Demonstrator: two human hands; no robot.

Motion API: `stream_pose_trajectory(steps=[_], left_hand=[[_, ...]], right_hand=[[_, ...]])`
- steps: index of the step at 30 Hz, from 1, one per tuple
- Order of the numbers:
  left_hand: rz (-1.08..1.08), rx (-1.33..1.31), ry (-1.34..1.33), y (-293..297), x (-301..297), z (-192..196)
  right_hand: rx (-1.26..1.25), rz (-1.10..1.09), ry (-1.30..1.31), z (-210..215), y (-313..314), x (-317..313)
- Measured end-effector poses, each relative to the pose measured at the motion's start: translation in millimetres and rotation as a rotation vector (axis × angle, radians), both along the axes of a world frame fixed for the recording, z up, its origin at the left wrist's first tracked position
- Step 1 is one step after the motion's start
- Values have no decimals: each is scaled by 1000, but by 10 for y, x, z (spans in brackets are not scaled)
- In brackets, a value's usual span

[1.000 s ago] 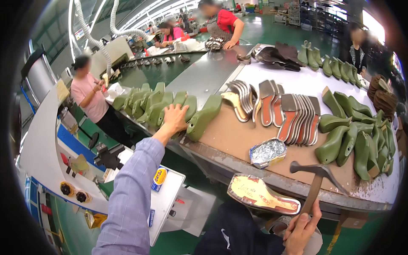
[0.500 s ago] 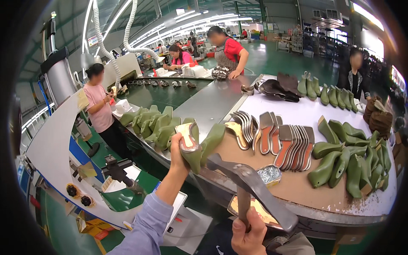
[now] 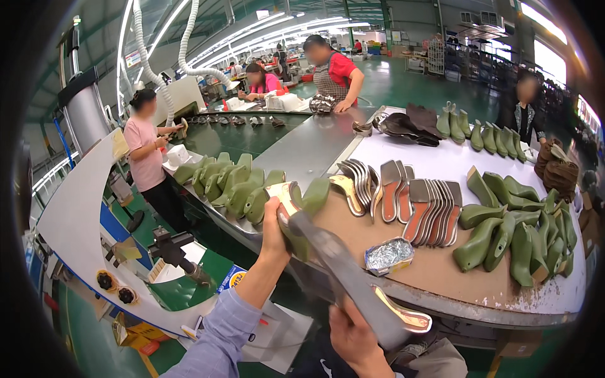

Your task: The person assembles green rubber shoes by inserting insoles into the uppers and securing them with a hammer and nails. They repeatedly pick up shoe parts, align the insole, and hammer nails to attach the components, then place the finished shoes on the table.

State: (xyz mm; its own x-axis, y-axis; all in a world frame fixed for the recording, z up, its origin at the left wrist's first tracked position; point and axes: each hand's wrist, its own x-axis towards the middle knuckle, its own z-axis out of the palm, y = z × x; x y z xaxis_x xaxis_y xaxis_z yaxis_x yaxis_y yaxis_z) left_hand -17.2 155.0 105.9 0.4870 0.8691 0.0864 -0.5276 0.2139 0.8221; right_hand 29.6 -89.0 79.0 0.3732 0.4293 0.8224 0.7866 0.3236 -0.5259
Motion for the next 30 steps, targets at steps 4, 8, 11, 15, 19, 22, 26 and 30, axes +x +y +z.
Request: stream_pose_trajectory(steps=[4, 8, 11, 15, 19, 22, 26, 30], left_hand=[[60, 58, 21, 66, -22, -134], [88, 129, 56, 238, -15, -123], [130, 44, 48, 236, 47, -146], [56, 145, 63, 208, -14, -209], [288, 346, 292, 236, -75, -105], [446, 821, 894, 635, -178, 10], [374, 1158, 1510, 1311, -247, 64], [257, 1346, 1805, 1927, -403, -596]], right_hand=[[-95, 6, 177, 28, 4, -8], [16, 72, 338, -309, -138, 118], [156, 165, 357, -366, -75, 91], [-128, 89, 254, -147, 110, 3], [-196, -131, 186, -144, -218, 217], [-157, -196, 478, -354, -686, 502], [-120, -296, 620, -558, -1102, 808], [-201, -360, 489, -570, -1345, 996]])
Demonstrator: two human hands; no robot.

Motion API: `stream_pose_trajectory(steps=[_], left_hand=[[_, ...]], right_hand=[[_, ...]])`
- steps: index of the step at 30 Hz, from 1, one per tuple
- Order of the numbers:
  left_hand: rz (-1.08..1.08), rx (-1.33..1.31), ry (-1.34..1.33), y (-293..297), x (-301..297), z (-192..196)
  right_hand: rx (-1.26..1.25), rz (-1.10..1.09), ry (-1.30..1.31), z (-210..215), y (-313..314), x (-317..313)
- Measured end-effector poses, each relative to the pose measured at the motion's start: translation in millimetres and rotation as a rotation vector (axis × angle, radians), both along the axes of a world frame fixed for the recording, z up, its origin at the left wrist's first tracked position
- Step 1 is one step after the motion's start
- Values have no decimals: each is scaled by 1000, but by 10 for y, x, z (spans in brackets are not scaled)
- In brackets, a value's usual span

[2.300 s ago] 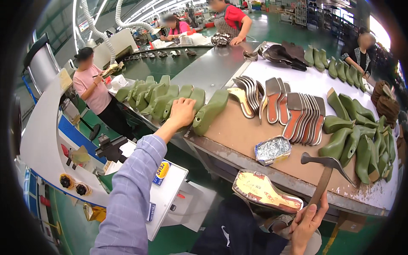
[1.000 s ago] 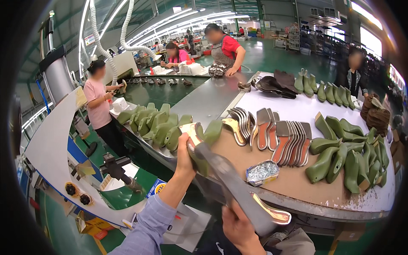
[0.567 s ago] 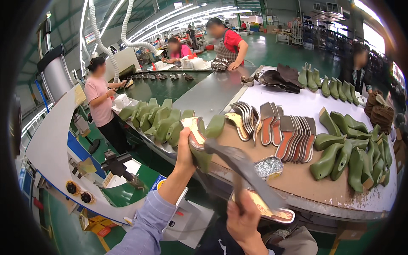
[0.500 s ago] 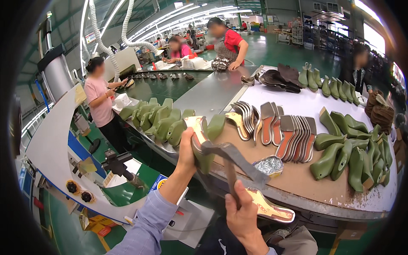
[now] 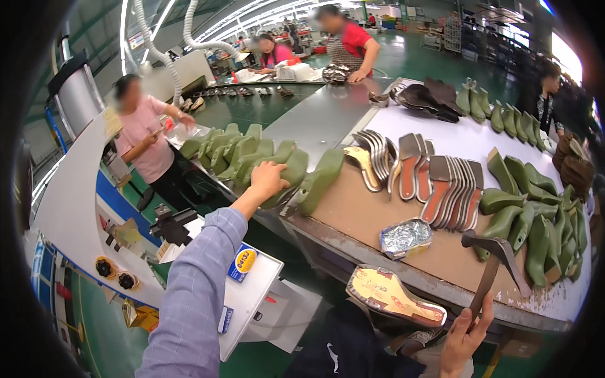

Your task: The person assembles green rubber shoes by inserting insoles into the uppers and securing them with a hammer and nails. They repeatedly pick up shoe parts, align the insole, and hammer nails to attach the components, then place the finished shoes on the table.

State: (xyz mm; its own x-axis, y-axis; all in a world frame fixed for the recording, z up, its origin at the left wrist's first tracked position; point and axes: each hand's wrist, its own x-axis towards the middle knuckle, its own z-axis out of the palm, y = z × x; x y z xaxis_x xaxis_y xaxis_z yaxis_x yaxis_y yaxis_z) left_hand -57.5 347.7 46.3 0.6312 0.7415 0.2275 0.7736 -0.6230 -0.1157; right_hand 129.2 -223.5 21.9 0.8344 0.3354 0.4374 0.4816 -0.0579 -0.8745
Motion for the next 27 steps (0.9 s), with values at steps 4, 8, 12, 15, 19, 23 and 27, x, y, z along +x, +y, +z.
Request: stream_pose_trajectory(steps=[4, 8, 12, 15, 19, 23, 27], left_hand=[[-200, 217, -251, -147, 301, -81], [-179, -198, -298, -920, 666, 142], [-147, -130, -66, -933, 714, 180], [-175, -62, -60, -614, 408, 27], [-249, 163, -31, -847, 495, 64], [-535, 5, -313, -1344, 1038, 163], [-663, -266, -311, -2092, 1575, 229]], right_hand=[[-404, -155, -228, 155, -355, 182], [-613, -172, -160, 217, -677, 323], [-802, -286, -280, -34, -907, 578], [-899, -398, -180, -157, -924, 732], [-956, -432, -571, -72, -780, 859], [-561, 282, -479, 415, -288, 349], [-721, 406, -571, 312, 133, 35]])
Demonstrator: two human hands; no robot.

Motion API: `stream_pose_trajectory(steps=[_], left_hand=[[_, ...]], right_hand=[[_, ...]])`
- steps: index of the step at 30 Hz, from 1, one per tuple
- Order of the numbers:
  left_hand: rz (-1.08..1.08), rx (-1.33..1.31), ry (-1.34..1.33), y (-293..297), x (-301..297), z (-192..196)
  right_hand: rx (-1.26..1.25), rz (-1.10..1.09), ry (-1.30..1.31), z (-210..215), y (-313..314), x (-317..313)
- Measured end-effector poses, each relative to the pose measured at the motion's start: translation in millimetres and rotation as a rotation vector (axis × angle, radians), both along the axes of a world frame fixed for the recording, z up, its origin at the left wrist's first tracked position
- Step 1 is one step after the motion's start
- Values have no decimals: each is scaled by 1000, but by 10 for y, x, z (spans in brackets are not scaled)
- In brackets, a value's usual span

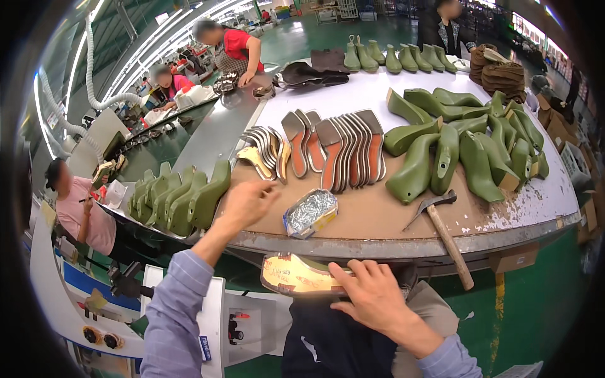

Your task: The person assembles green rubber shoes by inserting insoles into the uppers and securing them with a hammer and nails. They repeatedly pick up shoe parts, align the insole, and hammer nails to attach the components, then place the finished shoes on the table.

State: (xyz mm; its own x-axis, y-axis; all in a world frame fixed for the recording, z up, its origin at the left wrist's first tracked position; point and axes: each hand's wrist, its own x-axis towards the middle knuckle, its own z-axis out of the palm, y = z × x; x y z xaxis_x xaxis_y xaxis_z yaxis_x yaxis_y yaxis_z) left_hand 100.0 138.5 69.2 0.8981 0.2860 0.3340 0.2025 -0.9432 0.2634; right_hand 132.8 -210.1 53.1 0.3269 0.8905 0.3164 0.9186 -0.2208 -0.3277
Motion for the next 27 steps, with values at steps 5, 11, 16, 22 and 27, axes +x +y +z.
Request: stream_pose_trajectory(steps=[5, 11, 16, 22, 27], left_hand=[[-204, -301, 0, -544, 232, 24], [-163, 58, 350, -559, 428, -200], [-127, -118, 283, -408, 491, -421], [-106, -362, 90, -420, 438, -445], [-75, -309, 95, -507, 430, -331]], right_hand=[[35, -26, 52, -211, 52, 37], [61, -44, 66, -208, 49, 14], [120, -39, 100, -303, 37, 0], [436, -52, 399, -107, -197, 163], [401, -591, 157, -150, -619, 624]])
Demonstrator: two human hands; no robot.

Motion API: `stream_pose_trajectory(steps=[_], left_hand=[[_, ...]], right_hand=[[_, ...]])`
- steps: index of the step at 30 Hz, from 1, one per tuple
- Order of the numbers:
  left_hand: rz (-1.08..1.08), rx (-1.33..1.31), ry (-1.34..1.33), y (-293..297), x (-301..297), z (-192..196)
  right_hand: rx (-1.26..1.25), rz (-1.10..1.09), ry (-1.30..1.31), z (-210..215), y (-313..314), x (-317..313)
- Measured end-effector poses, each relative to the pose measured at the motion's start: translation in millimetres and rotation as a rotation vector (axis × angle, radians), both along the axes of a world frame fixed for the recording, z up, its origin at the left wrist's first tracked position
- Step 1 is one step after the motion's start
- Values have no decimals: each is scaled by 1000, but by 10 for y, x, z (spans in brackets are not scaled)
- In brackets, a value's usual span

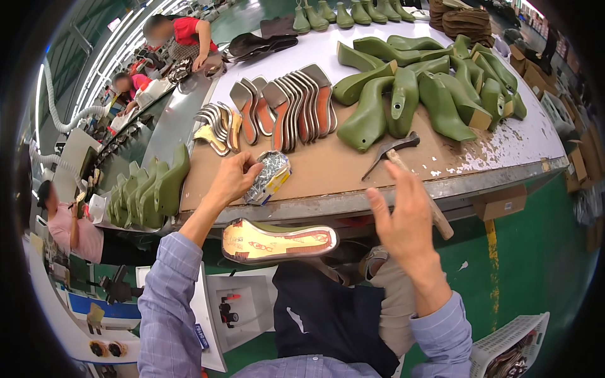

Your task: The person assembles green rubber shoes by inserting insoles into the uppers and securing them with a hammer and nails. They repeatedly pick up shoe parts, align the insole, and hammer nails to attach the components, then place the finished shoes on the table.

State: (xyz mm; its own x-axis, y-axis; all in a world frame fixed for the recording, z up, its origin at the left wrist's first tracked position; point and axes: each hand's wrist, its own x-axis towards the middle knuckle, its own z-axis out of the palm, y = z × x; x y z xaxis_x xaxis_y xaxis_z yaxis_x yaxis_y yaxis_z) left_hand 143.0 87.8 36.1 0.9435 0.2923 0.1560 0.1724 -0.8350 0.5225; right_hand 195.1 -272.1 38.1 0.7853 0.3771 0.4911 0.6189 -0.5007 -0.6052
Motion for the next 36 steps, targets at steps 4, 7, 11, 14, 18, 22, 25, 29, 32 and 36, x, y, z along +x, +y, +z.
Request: stream_pose_trajectory(steps=[4, 7, 11, 14, 18, 22, 25, 29, 32, 36], left_hand=[[53, -10, -3, 53, -29, -19], [86, -11, -10, 234, -125, -83], [-36, -482, -168, -155, -128, 180], [-183, -702, -116, -622, -439, 498], [-250, -489, -127, -1260, -839, 762], [-330, -224, -465, -1302, -849, 460], [-197, -415, -248, -1345, -921, 371], [-137, -581, -113, -1420, -899, 429], [-159, -447, -77, -1444, -893, 464], [-130, -562, -125, -1428, -905, 432]], right_hand=[[-202, -203, -91, -170, -169, 124], [-292, -162, -67, -333, -182, 140], [-329, -224, -61, -461, -374, 207], [-372, -206, -48, -415, -304, 162], [-420, -218, -59, -376, -358, 133], [-455, -262, -14, -426, -387, 206], [-483, -259, -46, -433, -382, 224], [-428, -264, -66, -441, -451, 199], [-466, -275, 4, -408, -468, 180], [-319, -167, -163, -317, -361, 91]])
